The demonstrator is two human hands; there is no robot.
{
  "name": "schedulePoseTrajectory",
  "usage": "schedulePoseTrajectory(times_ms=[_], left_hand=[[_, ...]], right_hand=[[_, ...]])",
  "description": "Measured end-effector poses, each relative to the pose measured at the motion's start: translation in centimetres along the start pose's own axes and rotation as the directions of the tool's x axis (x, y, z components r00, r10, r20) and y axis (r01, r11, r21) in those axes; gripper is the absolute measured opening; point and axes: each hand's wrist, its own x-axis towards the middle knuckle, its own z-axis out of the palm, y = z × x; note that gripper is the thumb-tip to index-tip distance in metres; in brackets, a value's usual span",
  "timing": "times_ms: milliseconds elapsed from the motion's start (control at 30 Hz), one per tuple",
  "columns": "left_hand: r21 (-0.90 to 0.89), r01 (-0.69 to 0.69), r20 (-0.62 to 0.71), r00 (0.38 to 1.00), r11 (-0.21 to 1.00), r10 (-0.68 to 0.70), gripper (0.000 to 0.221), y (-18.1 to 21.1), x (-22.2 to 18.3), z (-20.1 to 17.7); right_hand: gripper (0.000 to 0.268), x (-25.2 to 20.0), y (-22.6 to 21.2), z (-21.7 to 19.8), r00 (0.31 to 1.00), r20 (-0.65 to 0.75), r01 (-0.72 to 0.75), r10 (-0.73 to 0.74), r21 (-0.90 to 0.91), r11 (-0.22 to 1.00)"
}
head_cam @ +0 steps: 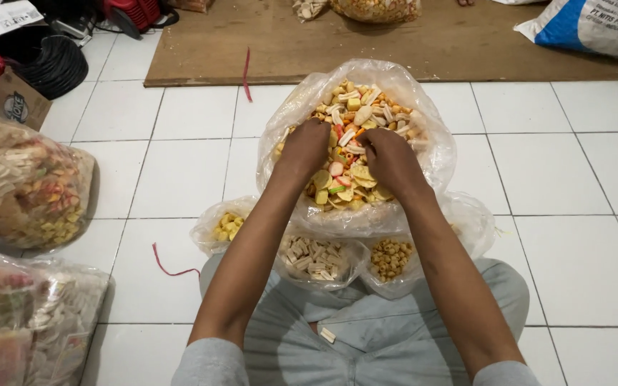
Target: Sorting various types of crackers and snacks from a large bulk bag into smaller individual bags while sitting on the floor.
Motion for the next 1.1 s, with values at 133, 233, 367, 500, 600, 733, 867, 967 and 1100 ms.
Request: schedulePoseTrajectory(times_ms=[133,233,367,500,600,733,867,967,1100], left_hand=[[-0.111,0.000,0.066,0.998,0.994,0.007,0.026,1.0,0.5,-0.4],[-0.057,0.002,0.053,0.999,0.998,0.001,0.030,1.5,0.2,-0.2],[-0.095,-0.026,0.043,0.999,0.995,0.030,0.029,2.0,-1.0,-1.1],[-0.109,-0.056,0.003,0.998,0.992,0.057,0.028,3.0,-3.0,-2.6],[-0.133,-0.037,0.010,0.999,0.990,0.039,0.025,2.5,-2.9,-1.4],[-0.094,-0.028,0.007,1.000,0.995,0.029,0.026,2.6,-3.1,-1.7],[-0.058,-0.036,-0.028,0.999,0.998,0.034,0.025,1.6,-2.8,0.1],[-0.005,-0.063,-0.087,0.994,0.998,0.062,0.025,1.1,-2.8,1.3],[0.075,-0.068,-0.194,0.978,0.995,0.081,0.025,2.4,-3.5,0.3]], right_hand=[[0.028,-0.2,0.4,-0.1,0.985,-0.173,0.030,-0.003,0.152,0.988],[0.029,0.4,1.9,0.1,0.957,-0.288,0.035,0.042,0.255,0.966],[0.032,0.7,1.9,0.1,0.959,-0.271,0.014,0.079,0.324,0.946],[0.033,2.6,1.4,0.5,0.988,-0.152,0.039,-0.021,0.117,0.992],[0.037,7.1,3.8,2.9,0.986,-0.047,0.148,-0.157,-0.154,0.977],[0.036,11.9,5.2,4.9,0.987,0.043,0.161,-0.155,-0.231,0.959],[0.023,12.9,5.1,5.8,0.992,0.033,0.125,-0.121,-0.331,0.935],[0.021,13.3,5.2,5.7,0.991,0.053,0.130,-0.119,-0.343,0.930],[0.020,13.0,5.0,5.7,0.991,0.050,0.131,-0.121,-0.364,0.922]])
